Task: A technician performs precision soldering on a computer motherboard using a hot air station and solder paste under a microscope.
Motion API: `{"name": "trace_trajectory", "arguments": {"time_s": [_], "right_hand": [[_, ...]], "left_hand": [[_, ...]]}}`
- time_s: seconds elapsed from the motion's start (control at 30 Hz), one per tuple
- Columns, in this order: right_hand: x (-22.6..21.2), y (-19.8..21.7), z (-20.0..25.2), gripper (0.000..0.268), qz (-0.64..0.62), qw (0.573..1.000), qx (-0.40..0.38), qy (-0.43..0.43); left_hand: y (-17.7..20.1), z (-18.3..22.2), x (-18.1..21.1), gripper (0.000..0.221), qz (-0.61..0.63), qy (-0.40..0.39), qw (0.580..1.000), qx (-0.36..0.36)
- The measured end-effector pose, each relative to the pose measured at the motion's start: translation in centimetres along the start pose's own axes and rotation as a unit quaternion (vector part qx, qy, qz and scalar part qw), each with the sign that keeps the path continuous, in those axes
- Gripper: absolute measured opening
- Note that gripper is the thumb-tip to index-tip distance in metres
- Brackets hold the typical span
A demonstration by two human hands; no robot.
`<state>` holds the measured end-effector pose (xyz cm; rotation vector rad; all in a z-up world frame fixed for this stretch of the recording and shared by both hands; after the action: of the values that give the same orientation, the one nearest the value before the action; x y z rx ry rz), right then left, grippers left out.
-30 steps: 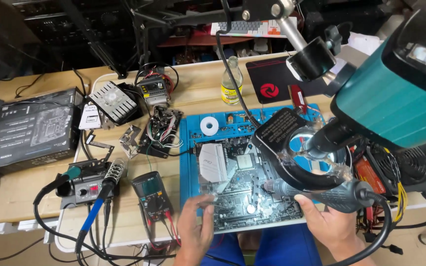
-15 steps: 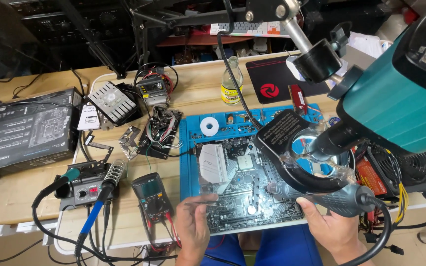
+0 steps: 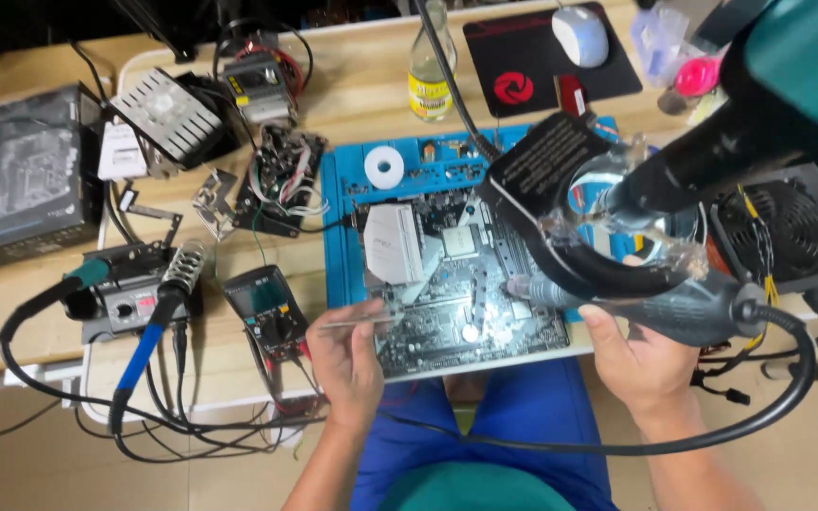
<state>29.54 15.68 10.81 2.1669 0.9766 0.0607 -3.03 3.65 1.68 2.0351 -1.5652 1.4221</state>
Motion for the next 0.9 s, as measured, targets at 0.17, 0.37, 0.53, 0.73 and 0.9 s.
{"name": "trace_trajectory", "arguments": {"time_s": [0.17, 0.37, 0.53, 0.73, 0.9], "right_hand": [[0.0, -0.3, 0.1, 0.045, -0.009, 1.0, -0.014, -0.003], [-0.4, -0.4, -0.1, 0.049, -0.023, 1.0, 0.001, 0.011], [-0.5, -0.5, -1.0, 0.042, -0.023, 0.999, 0.033, 0.032], [-1.4, -0.4, -1.8, 0.033, -0.058, 0.995, 0.062, 0.047], [-1.7, -0.2, -2.3, 0.033, -0.048, 0.995, 0.059, 0.062]], "left_hand": [[0.1, 0.2, -0.2, 0.037, 0.004, 0.011, 1.0, -0.007], [-0.1, -0.1, 0.3, 0.036, -0.084, 0.019, 0.996, -0.001], [0.0, -0.1, -0.6, 0.031, -0.027, 0.007, 1.0, 0.0], [0.2, 0.0, -1.1, 0.029, -0.022, -0.008, 1.0, 0.0], [0.2, -0.3, -0.9, 0.027, -0.027, -0.018, 0.999, 0.002]]}}
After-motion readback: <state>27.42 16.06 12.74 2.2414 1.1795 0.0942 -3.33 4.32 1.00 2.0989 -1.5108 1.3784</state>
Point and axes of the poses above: each hand's wrist, its own z-axis away from the middle knuckle, its own y-axis out of the back of the hand, x = y × z, the point moved 6 cm from there along -z, towards the middle knuckle, and after that the axes turned 15 degrees about z, right-handed, at the moved point
